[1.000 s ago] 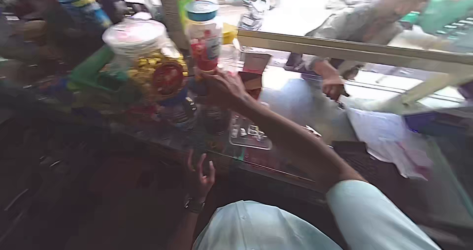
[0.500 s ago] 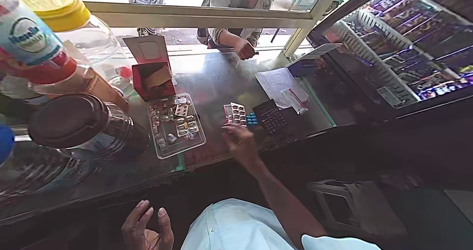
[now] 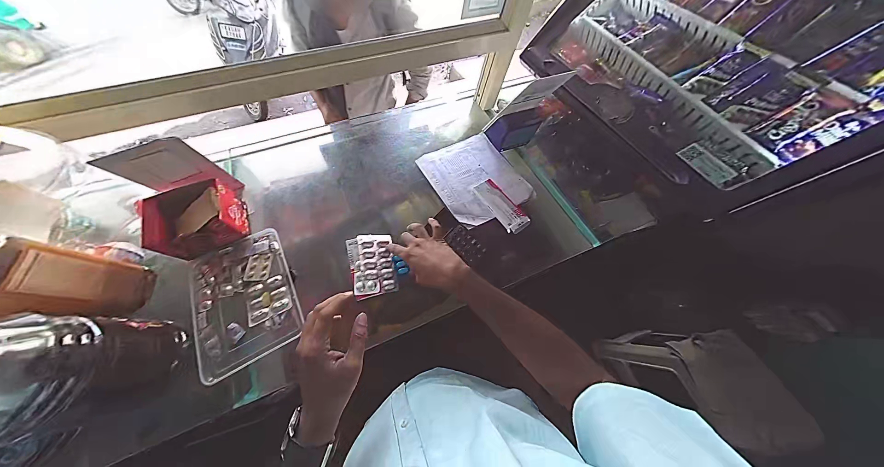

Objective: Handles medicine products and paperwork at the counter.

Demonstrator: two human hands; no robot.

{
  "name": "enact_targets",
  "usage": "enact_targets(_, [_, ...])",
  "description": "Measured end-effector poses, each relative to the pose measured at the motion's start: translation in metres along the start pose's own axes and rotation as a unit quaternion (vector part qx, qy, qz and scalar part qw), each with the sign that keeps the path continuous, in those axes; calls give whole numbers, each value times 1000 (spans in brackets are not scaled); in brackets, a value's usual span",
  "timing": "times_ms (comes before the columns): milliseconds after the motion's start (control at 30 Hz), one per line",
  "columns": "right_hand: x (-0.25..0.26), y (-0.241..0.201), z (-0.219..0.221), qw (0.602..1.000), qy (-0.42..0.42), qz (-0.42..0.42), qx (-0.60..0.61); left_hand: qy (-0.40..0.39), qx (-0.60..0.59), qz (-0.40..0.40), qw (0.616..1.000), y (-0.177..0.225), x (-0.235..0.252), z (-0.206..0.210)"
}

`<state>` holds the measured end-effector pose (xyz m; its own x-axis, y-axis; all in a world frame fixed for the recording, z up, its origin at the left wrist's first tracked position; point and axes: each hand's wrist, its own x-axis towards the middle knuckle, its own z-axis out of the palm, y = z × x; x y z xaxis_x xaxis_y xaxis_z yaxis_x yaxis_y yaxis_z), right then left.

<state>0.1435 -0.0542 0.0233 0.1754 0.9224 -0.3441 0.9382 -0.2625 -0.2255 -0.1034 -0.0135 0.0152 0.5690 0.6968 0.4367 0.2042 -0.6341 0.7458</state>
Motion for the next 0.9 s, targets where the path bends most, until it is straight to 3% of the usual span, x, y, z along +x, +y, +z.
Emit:
enact_targets(300, [23,36,-16,993,-29,-99,63,64,-27,-44,997,18,24,45])
enact_targets(400, [15,46,-15,985,5,-134,107,82,-16,-74,994,15,15,44])
enact_targets(467, [8,59,-7,956,80,-189,210,90,-7,-100,991,10,9,41])
enact_targets(500, [6,65,-1,924,124,-222,284,95,-12,-110,989,7,7,40])
enact_targets(567, [1,74,9,809,183,-267,491,111,-27,-124,986,4,4,37])
enact_targets(633, [-13,85,10,656,201,-233,689,119,-45,-137,982,3,3,33])
enact_targets(733, [-41,123,9,508,207,-123,827,120,-86,-149,978,3,4,27])
enact_targets(800, [-53,145,9,439,212,-46,872,128,-98,-159,974,-1,1,18])
enact_targets(900, [-72,179,2,383,242,-5,891,120,-102,-166,973,-6,-1,11])
